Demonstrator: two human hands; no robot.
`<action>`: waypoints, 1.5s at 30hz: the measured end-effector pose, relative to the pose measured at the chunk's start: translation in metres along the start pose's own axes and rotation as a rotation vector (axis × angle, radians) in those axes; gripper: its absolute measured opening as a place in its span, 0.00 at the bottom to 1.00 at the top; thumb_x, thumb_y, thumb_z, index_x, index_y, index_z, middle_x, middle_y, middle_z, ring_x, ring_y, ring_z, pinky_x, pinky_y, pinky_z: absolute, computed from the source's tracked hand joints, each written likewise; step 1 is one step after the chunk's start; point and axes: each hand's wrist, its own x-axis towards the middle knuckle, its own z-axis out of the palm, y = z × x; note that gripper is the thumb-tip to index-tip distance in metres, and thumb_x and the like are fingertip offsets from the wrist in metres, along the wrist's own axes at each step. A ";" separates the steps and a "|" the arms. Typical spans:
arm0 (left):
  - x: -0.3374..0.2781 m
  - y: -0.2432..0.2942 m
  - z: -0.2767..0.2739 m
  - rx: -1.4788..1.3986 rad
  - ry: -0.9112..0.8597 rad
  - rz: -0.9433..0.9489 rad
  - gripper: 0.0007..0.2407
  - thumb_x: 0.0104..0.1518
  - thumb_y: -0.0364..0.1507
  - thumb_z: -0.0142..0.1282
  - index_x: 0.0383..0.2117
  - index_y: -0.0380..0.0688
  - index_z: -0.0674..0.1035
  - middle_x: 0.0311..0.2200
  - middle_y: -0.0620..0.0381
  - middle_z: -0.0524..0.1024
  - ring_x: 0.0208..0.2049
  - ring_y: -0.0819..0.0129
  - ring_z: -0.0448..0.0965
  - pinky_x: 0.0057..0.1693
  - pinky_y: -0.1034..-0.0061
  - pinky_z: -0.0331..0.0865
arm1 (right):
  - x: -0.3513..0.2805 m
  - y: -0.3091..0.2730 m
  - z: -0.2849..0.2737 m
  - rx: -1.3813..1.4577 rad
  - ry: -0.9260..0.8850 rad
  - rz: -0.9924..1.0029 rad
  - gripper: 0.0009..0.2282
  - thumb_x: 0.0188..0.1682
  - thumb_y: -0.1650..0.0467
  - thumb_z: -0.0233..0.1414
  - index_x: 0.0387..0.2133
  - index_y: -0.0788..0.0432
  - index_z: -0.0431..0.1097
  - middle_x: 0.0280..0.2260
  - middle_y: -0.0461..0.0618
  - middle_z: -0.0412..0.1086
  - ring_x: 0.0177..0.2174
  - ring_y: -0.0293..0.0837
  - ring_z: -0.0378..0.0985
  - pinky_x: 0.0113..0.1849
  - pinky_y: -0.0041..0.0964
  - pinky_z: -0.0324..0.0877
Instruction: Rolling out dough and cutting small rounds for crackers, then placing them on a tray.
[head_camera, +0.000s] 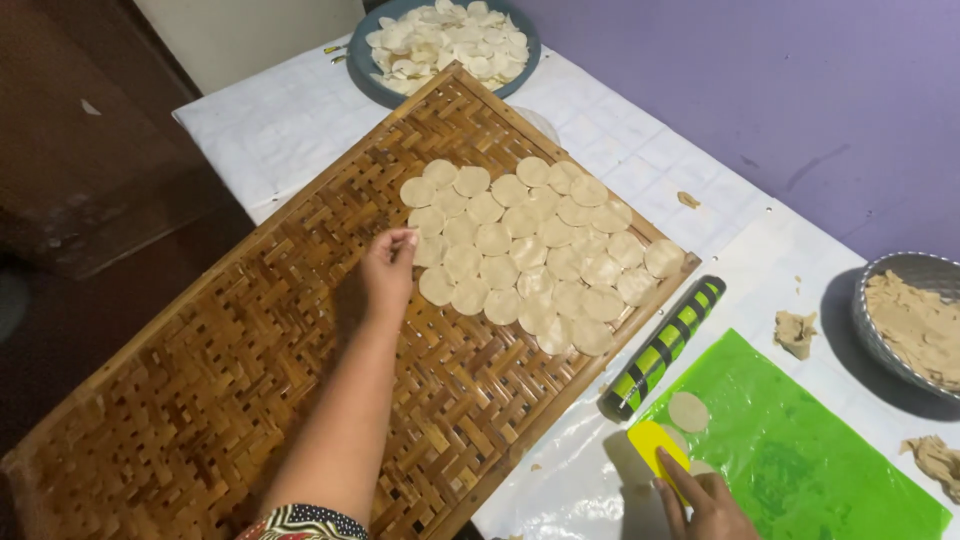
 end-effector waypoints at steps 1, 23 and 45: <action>0.020 -0.010 0.000 -0.001 0.004 0.001 0.06 0.63 0.29 0.55 0.44 0.51 0.81 0.34 0.61 0.81 0.24 0.79 0.72 0.29 0.84 0.66 | 0.005 0.008 0.013 0.000 0.002 -0.003 0.17 0.49 0.55 0.52 0.53 0.20 0.70 0.28 0.40 0.75 0.18 0.29 0.76 0.25 0.24 0.80; 0.104 -0.056 0.014 0.563 0.150 0.218 0.22 0.64 0.28 0.55 0.66 0.47 0.67 0.55 0.40 0.68 0.50 0.44 0.71 0.55 0.56 0.65 | -0.023 -0.010 -0.082 -0.030 0.039 0.389 0.17 0.51 0.53 0.50 0.55 0.23 0.71 0.39 0.42 0.76 0.29 0.44 0.82 0.29 0.38 0.76; -0.189 0.024 0.091 0.119 -0.510 0.434 0.19 0.57 0.30 0.61 0.57 0.49 0.75 0.63 0.41 0.62 0.64 0.38 0.64 0.65 0.48 0.61 | 0.014 -0.007 -0.034 -0.289 0.157 0.196 0.10 0.51 0.58 0.51 0.43 0.27 0.78 0.32 0.45 0.70 0.28 0.51 0.81 0.30 0.45 0.75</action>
